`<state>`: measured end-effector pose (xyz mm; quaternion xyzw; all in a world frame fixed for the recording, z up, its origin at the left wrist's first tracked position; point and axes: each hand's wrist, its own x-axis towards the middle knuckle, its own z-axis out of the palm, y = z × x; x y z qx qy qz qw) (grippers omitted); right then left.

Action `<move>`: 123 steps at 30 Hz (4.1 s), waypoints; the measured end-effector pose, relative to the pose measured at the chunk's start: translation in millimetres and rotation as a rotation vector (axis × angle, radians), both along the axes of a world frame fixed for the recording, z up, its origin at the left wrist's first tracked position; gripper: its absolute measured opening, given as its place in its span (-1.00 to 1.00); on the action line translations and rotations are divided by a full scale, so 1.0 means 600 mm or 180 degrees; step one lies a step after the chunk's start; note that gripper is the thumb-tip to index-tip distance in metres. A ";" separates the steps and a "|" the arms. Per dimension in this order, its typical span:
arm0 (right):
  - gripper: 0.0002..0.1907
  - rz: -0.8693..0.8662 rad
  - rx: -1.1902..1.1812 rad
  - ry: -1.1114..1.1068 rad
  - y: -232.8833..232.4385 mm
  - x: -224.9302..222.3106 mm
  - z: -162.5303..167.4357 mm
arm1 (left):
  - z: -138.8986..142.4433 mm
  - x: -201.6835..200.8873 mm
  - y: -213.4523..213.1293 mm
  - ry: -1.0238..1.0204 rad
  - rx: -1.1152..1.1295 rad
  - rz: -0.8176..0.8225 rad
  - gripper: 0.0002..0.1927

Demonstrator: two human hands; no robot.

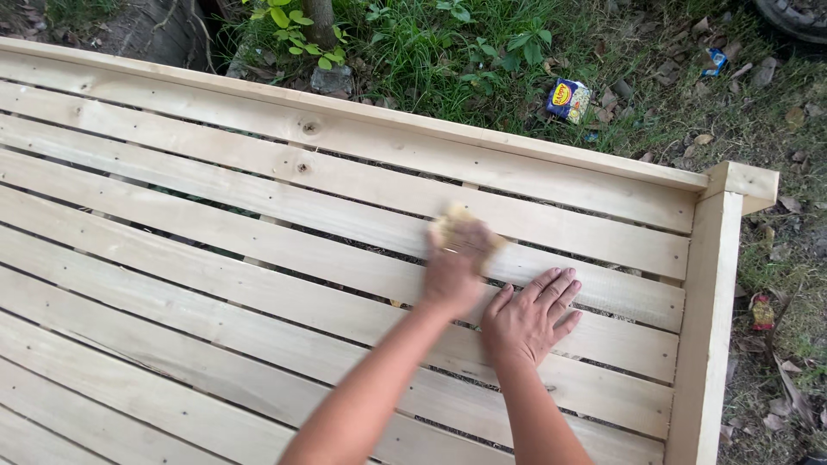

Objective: The person sands the slatted wooden surface of a bench frame with a sheet of sandpaper, rubbing it back and forth across the planks and along the edges and corner posts, steadying the frame with the other hand while kneeling beside it outdoors.

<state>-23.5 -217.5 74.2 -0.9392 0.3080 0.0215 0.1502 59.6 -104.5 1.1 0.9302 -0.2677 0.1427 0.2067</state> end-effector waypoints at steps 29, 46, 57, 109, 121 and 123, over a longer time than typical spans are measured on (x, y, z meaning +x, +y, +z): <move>-0.15 0.0027 -0.0025 -0.0105 0.002 -0.002 -0.005 | 0.042 0.013 0.296 0.1304 0.0646 0.2319 -0.42; -0.18 -0.0056 0.0059 0.0010 -0.001 -0.001 -0.004 | 0.048 0.005 0.108 0.0811 0.0233 0.0150 -0.04; -0.18 0.0161 0.0327 -0.0121 -0.003 -0.015 -0.011 | 0.052 0.000 0.227 0.1040 0.0203 0.2567 -0.28; -0.06 0.2291 0.0014 0.1182 0.124 0.155 0.046 | 0.088 0.098 0.289 0.0941 0.0168 0.3186 -0.27; -0.01 0.1761 -0.0189 -0.0398 0.223 0.216 -0.024 | 0.074 0.117 0.281 0.1466 0.0296 0.3519 -0.24; -0.13 0.2264 -0.0122 -0.0716 0.213 0.229 -0.028 | 0.078 0.119 0.282 0.1570 0.0303 0.3542 -0.24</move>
